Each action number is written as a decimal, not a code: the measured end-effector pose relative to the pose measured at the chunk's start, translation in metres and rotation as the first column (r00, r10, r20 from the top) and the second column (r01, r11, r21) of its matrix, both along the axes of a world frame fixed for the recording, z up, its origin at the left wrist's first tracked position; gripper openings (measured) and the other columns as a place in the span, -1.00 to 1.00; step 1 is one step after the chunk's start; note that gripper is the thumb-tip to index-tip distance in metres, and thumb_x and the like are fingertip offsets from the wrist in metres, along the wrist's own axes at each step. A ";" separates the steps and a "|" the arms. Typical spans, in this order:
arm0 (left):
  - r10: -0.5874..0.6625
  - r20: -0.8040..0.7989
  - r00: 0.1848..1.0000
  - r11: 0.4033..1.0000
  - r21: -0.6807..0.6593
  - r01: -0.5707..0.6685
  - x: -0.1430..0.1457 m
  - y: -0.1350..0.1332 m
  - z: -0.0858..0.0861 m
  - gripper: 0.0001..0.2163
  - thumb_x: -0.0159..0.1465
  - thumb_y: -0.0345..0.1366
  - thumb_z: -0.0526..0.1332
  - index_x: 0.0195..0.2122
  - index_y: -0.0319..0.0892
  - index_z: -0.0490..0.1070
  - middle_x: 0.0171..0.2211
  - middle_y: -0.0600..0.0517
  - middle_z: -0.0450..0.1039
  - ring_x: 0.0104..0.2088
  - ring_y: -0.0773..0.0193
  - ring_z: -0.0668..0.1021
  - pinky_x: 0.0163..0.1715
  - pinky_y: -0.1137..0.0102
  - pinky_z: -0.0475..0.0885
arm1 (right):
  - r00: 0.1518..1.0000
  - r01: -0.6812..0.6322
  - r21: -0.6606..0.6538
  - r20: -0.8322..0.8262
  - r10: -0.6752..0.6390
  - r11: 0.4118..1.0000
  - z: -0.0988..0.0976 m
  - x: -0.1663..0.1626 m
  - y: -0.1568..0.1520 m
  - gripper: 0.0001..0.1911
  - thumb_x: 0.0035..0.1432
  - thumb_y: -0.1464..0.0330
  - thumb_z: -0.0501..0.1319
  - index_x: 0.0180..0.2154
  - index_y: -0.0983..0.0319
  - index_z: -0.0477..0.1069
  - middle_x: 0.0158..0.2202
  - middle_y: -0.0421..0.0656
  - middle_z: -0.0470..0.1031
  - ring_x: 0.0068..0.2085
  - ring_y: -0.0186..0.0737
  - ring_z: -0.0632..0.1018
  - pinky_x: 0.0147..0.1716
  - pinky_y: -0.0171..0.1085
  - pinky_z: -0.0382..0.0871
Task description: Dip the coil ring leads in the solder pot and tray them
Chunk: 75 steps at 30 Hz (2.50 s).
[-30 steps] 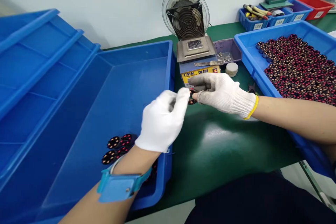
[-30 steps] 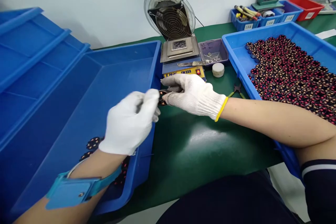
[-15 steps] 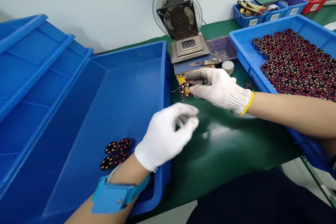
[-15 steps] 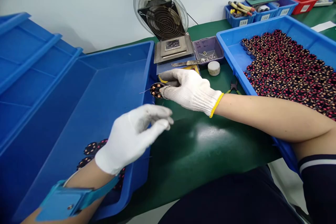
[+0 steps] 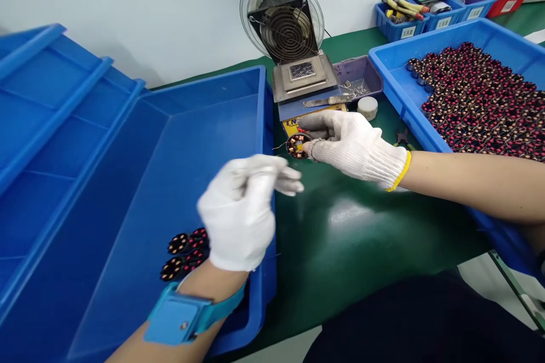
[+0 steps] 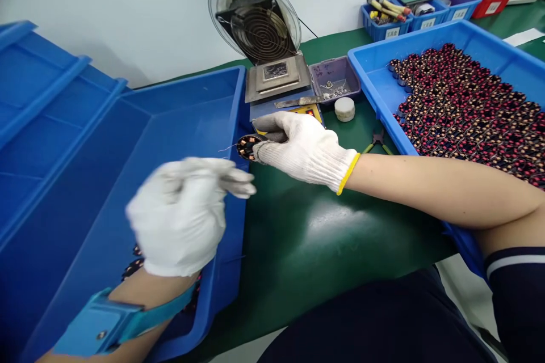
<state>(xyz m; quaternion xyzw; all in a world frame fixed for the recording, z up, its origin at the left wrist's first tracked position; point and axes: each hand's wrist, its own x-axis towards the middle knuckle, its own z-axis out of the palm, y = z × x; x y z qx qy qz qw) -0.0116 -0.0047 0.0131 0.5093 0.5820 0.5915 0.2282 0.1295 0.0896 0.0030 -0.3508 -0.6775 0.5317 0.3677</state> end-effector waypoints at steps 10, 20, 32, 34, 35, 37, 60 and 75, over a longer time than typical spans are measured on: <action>-0.059 -0.147 0.987 0.970 -0.243 0.022 0.003 0.003 -0.004 -0.76 0.26 -0.16 0.22 -0.51 -0.15 0.36 -0.67 0.11 0.41 -0.69 0.34 0.48 -0.73 0.44 0.36 | 0.999 -0.015 -0.046 -0.049 0.013 0.999 0.002 -0.006 -0.009 -0.55 0.03 0.45 0.28 0.01 0.31 0.43 -0.08 -0.12 0.53 -0.04 -0.23 0.56 0.03 -0.25 0.46; 0.168 -0.291 0.942 0.986 0.045 -0.162 -0.017 0.005 0.003 -0.79 0.32 -0.07 0.12 -0.26 -0.09 0.37 -0.42 0.11 0.43 -0.47 0.34 0.53 -0.57 0.41 0.35 | 0.995 -0.068 0.052 -0.075 0.072 0.996 0.002 -0.005 -0.016 -0.55 0.04 0.50 0.25 0.02 0.33 0.40 -0.12 -0.12 0.54 -0.13 -0.27 0.58 -0.06 -0.29 0.52; -0.023 -0.223 0.974 0.973 -0.228 -0.029 -0.009 -0.005 0.010 -0.73 0.31 -0.09 0.12 -0.44 -0.13 0.38 -0.60 0.10 0.41 -0.60 0.32 0.47 -0.59 0.39 0.32 | 0.996 -0.012 0.242 -0.079 0.032 0.970 -0.005 -0.001 -0.011 -0.56 0.06 0.50 0.23 0.03 0.32 0.40 -0.09 -0.11 0.53 -0.12 -0.26 0.58 -0.04 -0.24 0.52; -0.099 -0.232 0.968 0.938 -0.347 0.013 -0.006 -0.003 0.009 -0.73 0.28 -0.08 0.17 -0.47 -0.14 0.37 -0.63 0.12 0.40 -0.60 0.32 0.48 -0.54 0.41 0.36 | 0.999 -0.007 0.280 -0.033 0.017 0.960 -0.006 -0.001 -0.013 -0.56 0.06 0.49 0.24 0.03 0.32 0.41 -0.09 -0.11 0.54 -0.12 -0.27 0.58 -0.04 -0.25 0.51; -0.093 -0.223 0.970 0.933 -0.360 0.006 -0.004 -0.003 0.008 -0.73 0.27 -0.09 0.18 -0.49 -0.14 0.37 -0.65 0.13 0.38 -0.61 0.33 0.47 -0.54 0.42 0.37 | 1.000 -0.003 0.301 -0.009 0.005 0.954 -0.007 0.000 -0.013 -0.56 0.06 0.48 0.24 0.03 0.31 0.41 -0.09 -0.11 0.54 -0.12 -0.27 0.58 -0.04 -0.25 0.51; -0.035 -0.179 0.983 0.955 -0.296 -0.020 -0.003 -0.006 0.006 -0.77 0.27 -0.13 0.18 -0.45 -0.14 0.40 -0.64 0.14 0.38 -0.62 0.35 0.46 -0.55 0.43 0.36 | 0.999 0.016 0.343 0.039 -0.031 0.939 -0.006 0.002 -0.004 -0.56 0.07 0.47 0.23 0.04 0.30 0.41 -0.09 -0.12 0.54 -0.12 -0.27 0.58 -0.04 -0.26 0.50; -0.714 -0.426 0.556 0.672 -0.640 0.373 -0.010 -0.005 -0.015 -0.61 0.29 0.04 0.06 -0.12 -0.06 0.56 -0.19 0.00 0.61 -0.20 0.11 0.60 -0.20 0.33 0.42 | 0.330 -0.389 0.704 0.708 -0.624 0.594 0.074 -0.061 0.154 -0.47 0.15 0.54 0.10 0.17 0.26 0.25 0.10 0.12 0.32 0.05 0.19 0.46 -0.07 0.09 0.37; -0.652 -0.349 0.673 0.708 -0.597 0.377 -0.008 -0.006 -0.020 -0.59 0.23 0.04 0.16 -0.07 -0.11 0.55 -0.19 -0.07 0.61 -0.18 0.05 0.61 -0.15 0.26 0.46 | 0.363 -0.386 0.733 0.679 -0.638 0.561 0.076 -0.063 0.148 -0.50 0.13 0.55 0.13 0.13 0.26 0.34 0.06 0.09 0.40 0.00 0.18 0.51 -0.11 0.05 0.44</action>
